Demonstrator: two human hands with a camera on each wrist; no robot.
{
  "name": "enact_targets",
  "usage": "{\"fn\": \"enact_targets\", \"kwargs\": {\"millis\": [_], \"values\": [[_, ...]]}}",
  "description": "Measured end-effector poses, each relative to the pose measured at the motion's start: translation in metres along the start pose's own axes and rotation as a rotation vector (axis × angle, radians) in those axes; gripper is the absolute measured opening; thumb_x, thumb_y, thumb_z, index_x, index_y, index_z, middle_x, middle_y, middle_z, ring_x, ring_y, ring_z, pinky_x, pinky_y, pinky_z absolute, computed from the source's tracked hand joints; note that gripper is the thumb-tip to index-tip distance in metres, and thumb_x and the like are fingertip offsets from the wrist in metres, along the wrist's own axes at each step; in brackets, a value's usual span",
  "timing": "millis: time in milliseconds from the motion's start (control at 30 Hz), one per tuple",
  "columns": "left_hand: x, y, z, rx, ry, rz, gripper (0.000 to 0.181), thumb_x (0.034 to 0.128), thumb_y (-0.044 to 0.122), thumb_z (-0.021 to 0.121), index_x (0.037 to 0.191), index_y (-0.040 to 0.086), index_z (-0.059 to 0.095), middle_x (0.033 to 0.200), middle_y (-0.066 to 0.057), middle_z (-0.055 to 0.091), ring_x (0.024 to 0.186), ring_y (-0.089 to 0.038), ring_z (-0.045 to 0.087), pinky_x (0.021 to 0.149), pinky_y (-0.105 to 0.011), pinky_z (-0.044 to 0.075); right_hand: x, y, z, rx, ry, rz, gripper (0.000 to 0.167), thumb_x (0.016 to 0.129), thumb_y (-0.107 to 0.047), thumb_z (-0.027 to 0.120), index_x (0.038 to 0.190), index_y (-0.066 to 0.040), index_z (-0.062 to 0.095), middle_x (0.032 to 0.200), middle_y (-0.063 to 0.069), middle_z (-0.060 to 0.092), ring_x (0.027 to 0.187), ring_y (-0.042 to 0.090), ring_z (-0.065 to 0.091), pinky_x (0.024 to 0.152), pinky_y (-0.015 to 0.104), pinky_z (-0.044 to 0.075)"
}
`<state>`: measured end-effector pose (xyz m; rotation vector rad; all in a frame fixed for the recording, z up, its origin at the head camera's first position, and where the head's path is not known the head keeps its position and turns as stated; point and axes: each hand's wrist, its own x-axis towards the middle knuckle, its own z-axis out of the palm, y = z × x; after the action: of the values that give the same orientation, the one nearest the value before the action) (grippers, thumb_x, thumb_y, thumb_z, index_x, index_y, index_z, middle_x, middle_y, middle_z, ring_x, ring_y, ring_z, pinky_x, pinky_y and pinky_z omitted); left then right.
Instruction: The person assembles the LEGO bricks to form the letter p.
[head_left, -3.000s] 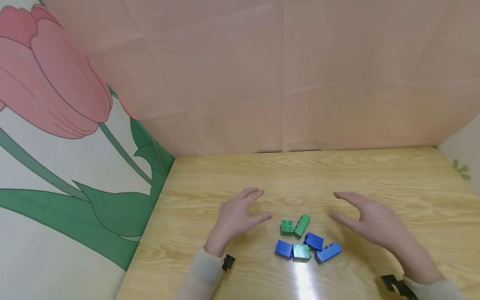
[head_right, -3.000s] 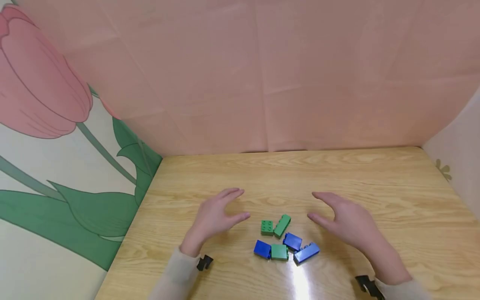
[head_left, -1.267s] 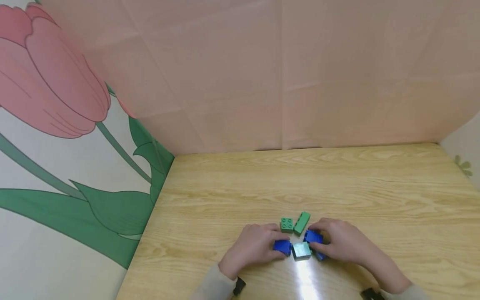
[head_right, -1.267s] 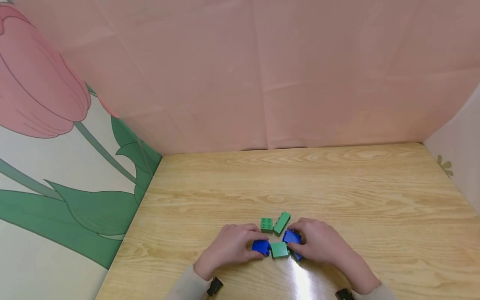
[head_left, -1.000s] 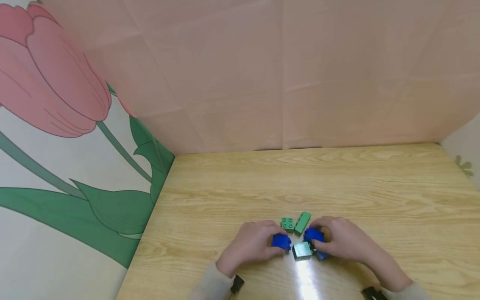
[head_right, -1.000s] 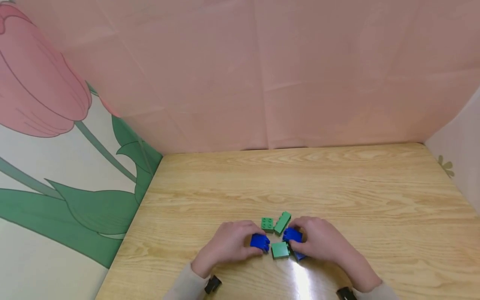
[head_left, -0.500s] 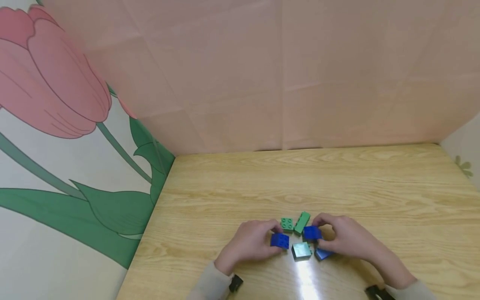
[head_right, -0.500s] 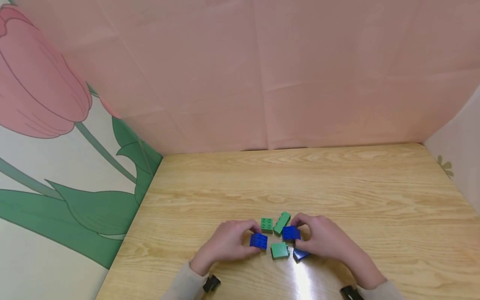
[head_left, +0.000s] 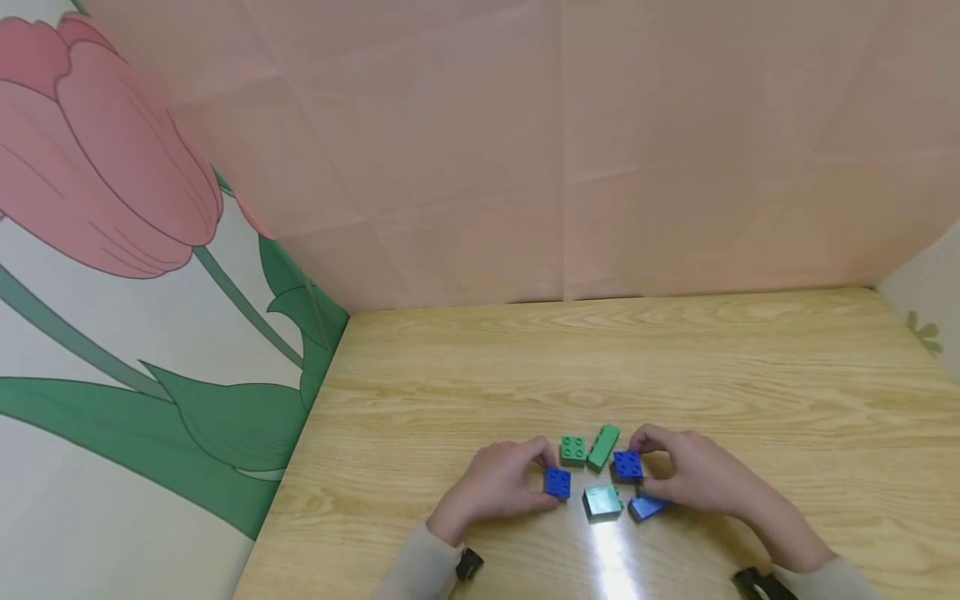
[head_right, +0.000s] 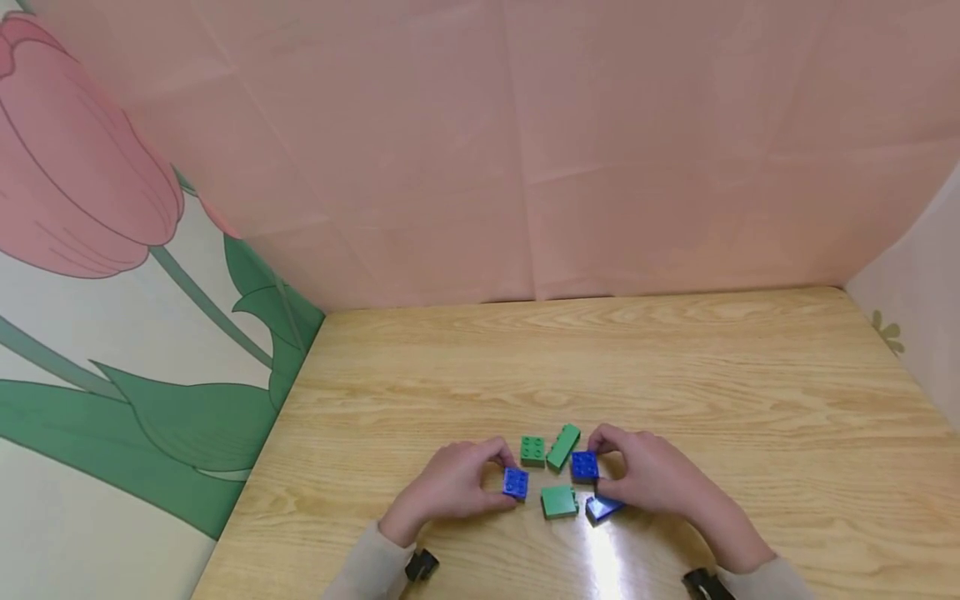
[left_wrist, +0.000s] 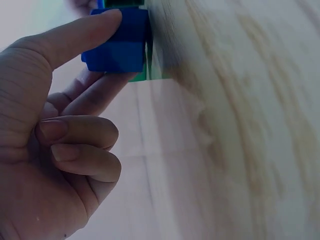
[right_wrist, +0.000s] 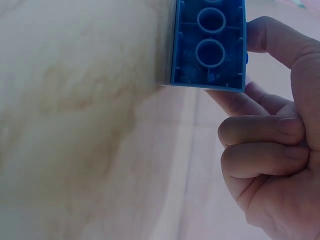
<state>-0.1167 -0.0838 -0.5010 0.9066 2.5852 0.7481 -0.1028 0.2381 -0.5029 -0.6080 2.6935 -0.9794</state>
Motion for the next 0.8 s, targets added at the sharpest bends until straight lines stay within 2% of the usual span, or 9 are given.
{"fn": "enact_targets", "kwargs": {"millis": [167, 400, 633, 800], "values": [[-0.0002, -0.0027, 0.0017, 0.014, 0.007, -0.008, 0.039, 0.0806, 0.04, 0.09, 0.109, 0.035, 0.064, 0.114, 0.023, 0.068, 0.1, -0.001, 0.063, 0.087, -0.028, 0.047, 0.0002, -0.0011, 0.0007, -0.013, 0.002, 0.009, 0.043, 0.081, -0.025, 0.087, 0.119, -0.019, 0.069, 0.118, 0.005, 0.074, 0.112, 0.034, 0.068, 0.094, 0.06, 0.052], [-0.0015, -0.0021, 0.0011, 0.039, -0.002, 0.006, 0.053, 0.0792, 0.042, 0.091, 0.126, 0.031, 0.067, 0.12, 0.023, 0.067, 0.109, -0.003, 0.064, 0.095, -0.033, 0.048, 0.0005, -0.0029, 0.0011, -0.05, 0.023, -0.003, 0.055, 0.082, -0.046, 0.087, 0.126, -0.017, 0.07, 0.122, -0.002, 0.072, 0.116, 0.031, 0.066, 0.098, 0.06, 0.05], [-0.0013, -0.0035, 0.0008, 0.023, 0.001, 0.025, 0.042, 0.081, 0.043, 0.089, 0.118, 0.034, 0.072, 0.115, 0.026, 0.067, 0.103, 0.002, 0.063, 0.09, -0.027, 0.047, -0.0007, -0.0054, 0.0009, -0.07, 0.047, -0.012, 0.05, 0.082, -0.041, 0.087, 0.123, -0.018, 0.073, 0.119, 0.0, 0.073, 0.113, 0.033, 0.067, 0.095, 0.062, 0.051], [-0.0023, -0.0032, 0.0, 0.03, 0.018, 0.039, 0.04, 0.0826, 0.044, 0.088, 0.118, 0.035, 0.073, 0.115, 0.027, 0.067, 0.102, 0.003, 0.063, 0.089, -0.025, 0.047, -0.0011, -0.0045, 0.0, -0.072, 0.053, -0.018, 0.044, 0.084, -0.037, 0.086, 0.122, -0.018, 0.074, 0.118, 0.002, 0.074, 0.112, 0.036, 0.068, 0.094, 0.063, 0.051]]}}
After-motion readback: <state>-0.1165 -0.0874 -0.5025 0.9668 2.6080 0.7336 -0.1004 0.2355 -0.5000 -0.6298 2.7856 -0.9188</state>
